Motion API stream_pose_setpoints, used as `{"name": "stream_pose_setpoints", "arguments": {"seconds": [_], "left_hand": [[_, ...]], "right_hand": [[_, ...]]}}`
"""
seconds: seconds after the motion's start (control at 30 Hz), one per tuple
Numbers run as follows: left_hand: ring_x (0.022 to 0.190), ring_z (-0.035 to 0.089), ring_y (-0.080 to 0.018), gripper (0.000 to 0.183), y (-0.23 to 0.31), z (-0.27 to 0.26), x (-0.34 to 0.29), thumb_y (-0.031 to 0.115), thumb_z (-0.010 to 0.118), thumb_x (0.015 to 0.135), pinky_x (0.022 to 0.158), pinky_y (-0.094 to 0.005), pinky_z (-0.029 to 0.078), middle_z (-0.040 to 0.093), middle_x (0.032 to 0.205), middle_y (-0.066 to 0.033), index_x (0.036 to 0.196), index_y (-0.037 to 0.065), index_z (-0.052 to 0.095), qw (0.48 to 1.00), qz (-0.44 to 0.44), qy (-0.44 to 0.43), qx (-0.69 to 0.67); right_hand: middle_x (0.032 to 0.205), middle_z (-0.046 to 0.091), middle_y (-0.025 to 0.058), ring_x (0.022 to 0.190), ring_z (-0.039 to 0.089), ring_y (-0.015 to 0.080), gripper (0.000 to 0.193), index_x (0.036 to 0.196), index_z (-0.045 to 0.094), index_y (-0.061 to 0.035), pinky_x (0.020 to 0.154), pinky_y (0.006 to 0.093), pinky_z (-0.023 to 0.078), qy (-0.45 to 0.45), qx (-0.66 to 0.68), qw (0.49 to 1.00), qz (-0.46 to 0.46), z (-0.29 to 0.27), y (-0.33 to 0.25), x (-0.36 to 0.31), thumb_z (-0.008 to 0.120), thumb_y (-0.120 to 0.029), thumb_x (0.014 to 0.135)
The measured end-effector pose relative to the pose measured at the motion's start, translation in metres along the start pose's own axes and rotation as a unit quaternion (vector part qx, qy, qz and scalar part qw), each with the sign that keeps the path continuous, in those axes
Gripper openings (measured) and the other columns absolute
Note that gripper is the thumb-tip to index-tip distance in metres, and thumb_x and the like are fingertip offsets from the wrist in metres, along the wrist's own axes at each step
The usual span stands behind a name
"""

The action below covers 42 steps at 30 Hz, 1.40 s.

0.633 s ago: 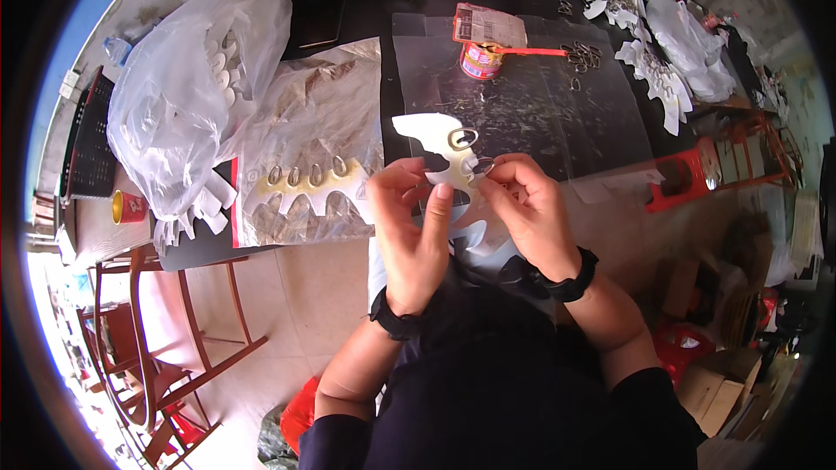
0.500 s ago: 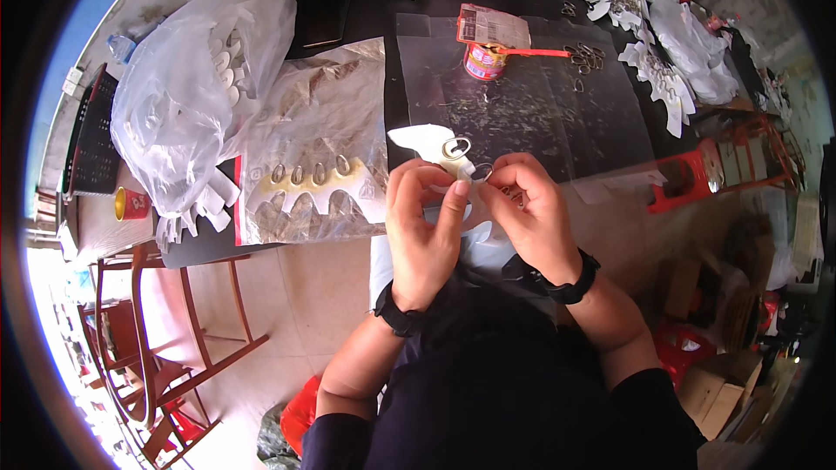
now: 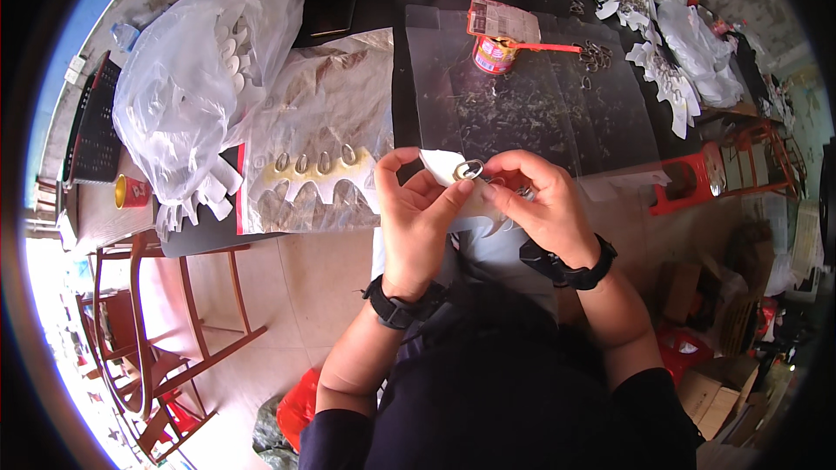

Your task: Manually inserting and securing metal rings into pre-punched holes on a white shoe component.

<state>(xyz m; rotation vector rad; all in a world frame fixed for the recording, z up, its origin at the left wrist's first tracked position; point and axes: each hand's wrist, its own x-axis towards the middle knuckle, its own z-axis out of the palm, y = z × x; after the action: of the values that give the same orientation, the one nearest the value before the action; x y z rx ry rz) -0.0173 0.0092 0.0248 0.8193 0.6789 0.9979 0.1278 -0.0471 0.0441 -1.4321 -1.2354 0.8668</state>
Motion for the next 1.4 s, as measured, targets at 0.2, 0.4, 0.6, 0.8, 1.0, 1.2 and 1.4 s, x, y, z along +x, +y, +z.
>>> {"name": "stream_pose_setpoints", "arguments": {"seconds": [0.2, 0.4, 0.6, 0.8, 1.0, 1.2, 1.4], "left_hand": [[0.094, 0.061, -0.0199, 0.055, -0.007, -0.01, 0.0, -0.001, 0.059, 0.085, 0.082, -0.0367, 0.051, 0.059, 0.101, -0.0115, 0.129, 0.0, 0.027, 0.993, -0.117, -0.011, -0.034], [0.096, 0.06, -0.0217, 0.048, -0.008, -0.008, -0.002, 0.002, 0.058, 0.086, 0.083, -0.0379, 0.051, 0.056, 0.106, -0.012, 0.127, 0.0, 0.033, 0.977, -0.156, -0.026, -0.14], [0.088, 0.063, -0.0191, 0.059, -0.003, 0.002, -0.01, -0.002, 0.065, 0.081, 0.079, -0.0313, 0.052, 0.061, 0.099, -0.0152, 0.126, -0.004, 0.027, 0.996, -0.039, 0.003, -0.075], [0.088, 0.063, -0.0197, 0.06, -0.003, 0.005, -0.014, -0.004, 0.064, 0.08, 0.08, -0.0317, 0.052, 0.061, 0.099, -0.0157, 0.127, -0.004, 0.026, 0.998, -0.039, 0.013, -0.049], [0.088, 0.062, -0.0177, 0.041, -0.005, 0.0, -0.012, -0.001, 0.062, 0.082, 0.08, -0.0321, 0.05, 0.062, 0.096, -0.0101, 0.116, -0.001, 0.04, 0.976, -0.142, 0.026, -0.162], [0.089, 0.062, -0.0172, 0.025, -0.004, -0.002, -0.015, 0.005, 0.059, 0.085, 0.076, -0.0302, 0.05, 0.063, 0.098, -0.0088, 0.109, 0.001, 0.051, 0.964, -0.205, 0.044, -0.167], [0.089, 0.061, -0.017, 0.039, -0.006, -0.003, -0.015, -0.001, 0.065, 0.08, 0.079, -0.031, 0.05, 0.061, 0.099, -0.0119, 0.111, -0.001, 0.041, 0.983, -0.105, 0.038, -0.145]], "right_hand": [[0.079, 0.059, 0.0028, 0.068, 0.056, 0.0061, 0.011, 0.09, 0.061, 0.0005, 0.06, 0.0214, 0.046, -0.018, -0.032, 0.998, -0.041, -0.004, -0.003, 0.004, 0.065, 0.002, 0.08], [0.08, 0.059, 0.0026, 0.074, 0.055, 0.0078, 0.008, 0.086, 0.059, 0.0002, 0.064, 0.0234, 0.046, -0.039, -0.013, 0.999, -0.031, -0.003, -0.008, 0.005, 0.063, 0.003, 0.08], [0.082, 0.06, 0.0038, 0.076, 0.056, 0.0095, 0.008, 0.085, 0.057, 0.0005, 0.068, 0.0252, 0.046, -0.082, -0.034, 0.996, -0.018, -0.009, -0.008, 0.009, 0.063, 0.0, 0.081], [0.097, 0.061, 0.0084, 0.081, 0.057, 0.0165, 0.007, 0.087, 0.052, -0.0012, 0.072, 0.0281, 0.045, -0.104, -0.055, 0.991, -0.061, -0.009, -0.003, 0.007, 0.057, 0.001, 0.083], [0.116, 0.057, 0.0138, 0.105, 0.052, 0.0287, 0.014, 0.088, 0.048, -0.006, 0.095, 0.0397, 0.032, -0.077, -0.162, 0.975, -0.132, -0.001, -0.002, 0.0, 0.056, 0.003, 0.081], [0.125, 0.045, 0.02, 0.109, 0.046, 0.0331, 0.017, 0.086, 0.047, -0.0039, 0.094, 0.0401, 0.034, -0.042, -0.256, 0.932, -0.252, 0.007, 0.003, 0.001, 0.055, 0.006, 0.076], [0.11, 0.043, 0.0137, 0.1, 0.045, 0.0268, 0.017, 0.088, 0.051, -0.0042, 0.089, 0.0355, 0.037, -0.035, -0.205, 0.957, -0.205, 0.006, 0.006, -0.002, 0.061, 0.004, 0.077]]}}
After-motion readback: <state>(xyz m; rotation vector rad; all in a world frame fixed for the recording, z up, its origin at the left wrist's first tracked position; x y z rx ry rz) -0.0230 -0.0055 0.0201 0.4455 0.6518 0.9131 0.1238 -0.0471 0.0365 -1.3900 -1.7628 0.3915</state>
